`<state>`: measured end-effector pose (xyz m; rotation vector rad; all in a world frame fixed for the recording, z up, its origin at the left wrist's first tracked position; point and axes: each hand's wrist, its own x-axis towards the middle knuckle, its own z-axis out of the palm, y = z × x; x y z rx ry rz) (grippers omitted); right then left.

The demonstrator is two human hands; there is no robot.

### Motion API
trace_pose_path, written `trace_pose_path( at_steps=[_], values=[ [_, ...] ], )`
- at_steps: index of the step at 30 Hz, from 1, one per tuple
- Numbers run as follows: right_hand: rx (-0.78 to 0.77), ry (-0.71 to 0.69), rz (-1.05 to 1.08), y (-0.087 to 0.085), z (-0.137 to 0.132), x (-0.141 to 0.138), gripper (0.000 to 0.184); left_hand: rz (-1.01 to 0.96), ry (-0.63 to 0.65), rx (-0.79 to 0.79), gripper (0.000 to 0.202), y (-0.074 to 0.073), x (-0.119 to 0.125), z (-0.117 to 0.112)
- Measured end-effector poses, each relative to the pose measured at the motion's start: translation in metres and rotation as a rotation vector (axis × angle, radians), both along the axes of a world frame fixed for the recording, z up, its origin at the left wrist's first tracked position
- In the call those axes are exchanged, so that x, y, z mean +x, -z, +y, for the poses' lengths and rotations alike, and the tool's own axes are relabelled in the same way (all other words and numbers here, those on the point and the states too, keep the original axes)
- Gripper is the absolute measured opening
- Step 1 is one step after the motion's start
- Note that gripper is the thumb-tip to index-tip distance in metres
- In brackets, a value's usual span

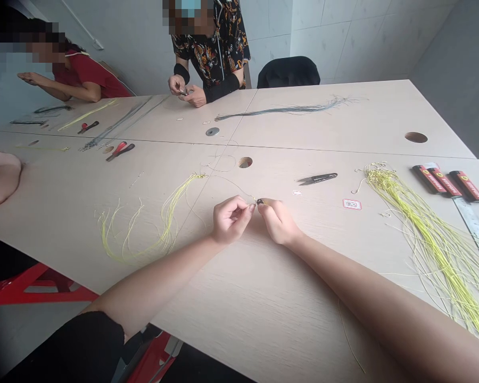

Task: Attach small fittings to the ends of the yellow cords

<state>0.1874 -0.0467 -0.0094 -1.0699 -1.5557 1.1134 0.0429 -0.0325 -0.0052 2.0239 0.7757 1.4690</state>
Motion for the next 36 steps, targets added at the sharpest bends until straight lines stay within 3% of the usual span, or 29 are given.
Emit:
trace_pose_path(
  at_steps=[8, 16, 29, 36],
  values=[
    [-0.068, 0.032, 0.091, 0.003, 0.001, 0.004, 0.033, 0.009, -0.018, -0.02, 0.032, 0.0, -0.001, 0.0],
    [0.05, 0.277, 0.086, -0.004, -0.002, 0.005, 0.022, 0.016, -0.037, -0.091, 0.032, 0.002, 0.0, 0.002],
    [0.136, 0.284, 0.023, -0.002, -0.001, 0.003, 0.019, 0.023, -0.035, -0.079, 0.03, 0.001, -0.002, 0.003],
    [0.143, 0.333, 0.057, -0.002, 0.001, 0.006, 0.023, 0.108, -0.023, 0.029, 0.021, 0.0, -0.006, 0.006]
  ],
)
